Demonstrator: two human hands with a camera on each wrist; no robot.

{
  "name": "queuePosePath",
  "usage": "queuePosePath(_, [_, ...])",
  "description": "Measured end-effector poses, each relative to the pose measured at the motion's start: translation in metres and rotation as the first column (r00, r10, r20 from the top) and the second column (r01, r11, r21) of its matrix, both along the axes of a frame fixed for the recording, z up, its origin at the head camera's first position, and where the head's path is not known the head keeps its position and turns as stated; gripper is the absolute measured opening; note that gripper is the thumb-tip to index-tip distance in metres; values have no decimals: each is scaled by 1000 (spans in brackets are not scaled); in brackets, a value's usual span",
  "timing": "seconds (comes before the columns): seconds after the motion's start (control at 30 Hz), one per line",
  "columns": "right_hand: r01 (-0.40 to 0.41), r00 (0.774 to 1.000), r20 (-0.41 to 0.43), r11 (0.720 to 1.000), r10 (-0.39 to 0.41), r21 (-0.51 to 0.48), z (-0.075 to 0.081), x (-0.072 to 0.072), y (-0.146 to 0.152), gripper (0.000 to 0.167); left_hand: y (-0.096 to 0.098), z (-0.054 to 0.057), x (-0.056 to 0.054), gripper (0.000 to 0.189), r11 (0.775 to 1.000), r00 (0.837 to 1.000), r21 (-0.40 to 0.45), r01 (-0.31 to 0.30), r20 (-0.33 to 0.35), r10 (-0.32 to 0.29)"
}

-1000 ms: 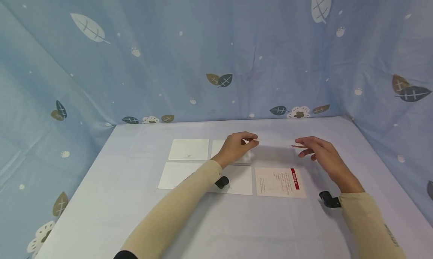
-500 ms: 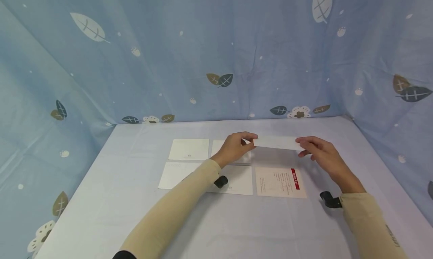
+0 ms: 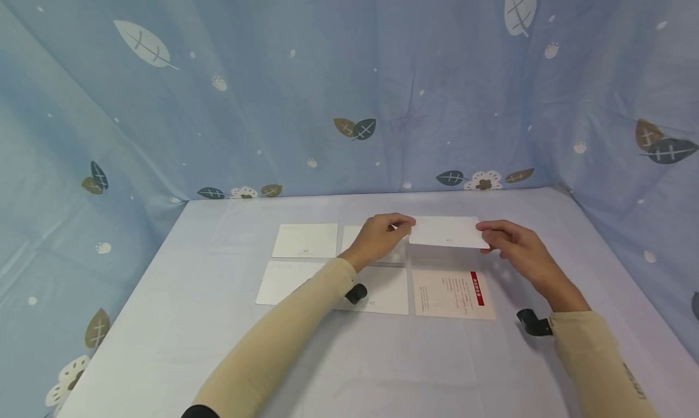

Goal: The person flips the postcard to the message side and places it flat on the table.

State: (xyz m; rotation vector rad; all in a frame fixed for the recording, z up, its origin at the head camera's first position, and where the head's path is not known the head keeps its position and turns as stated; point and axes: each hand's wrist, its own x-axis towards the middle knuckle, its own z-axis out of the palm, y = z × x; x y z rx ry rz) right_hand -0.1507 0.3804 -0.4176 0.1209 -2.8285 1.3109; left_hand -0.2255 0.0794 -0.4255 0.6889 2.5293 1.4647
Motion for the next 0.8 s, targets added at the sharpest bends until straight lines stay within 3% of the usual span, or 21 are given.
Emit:
queuePosePath(0.23, [33,998,46,999,-35,36,-3,-1,0,51,1,0,2,25,996,996,-91,24,-79,-31])
queuePosePath(0.43, [20,999,37,998,-22,62,-6,-2,-1,56,3,-1,1,29,977,986,-208,33,-155,-66])
queuePosePath(0.8, [-3,1000,5,983,2,184,-8,-4,-4,59,7,-5,-3,39,905,934,-424,-24,-333,-131])
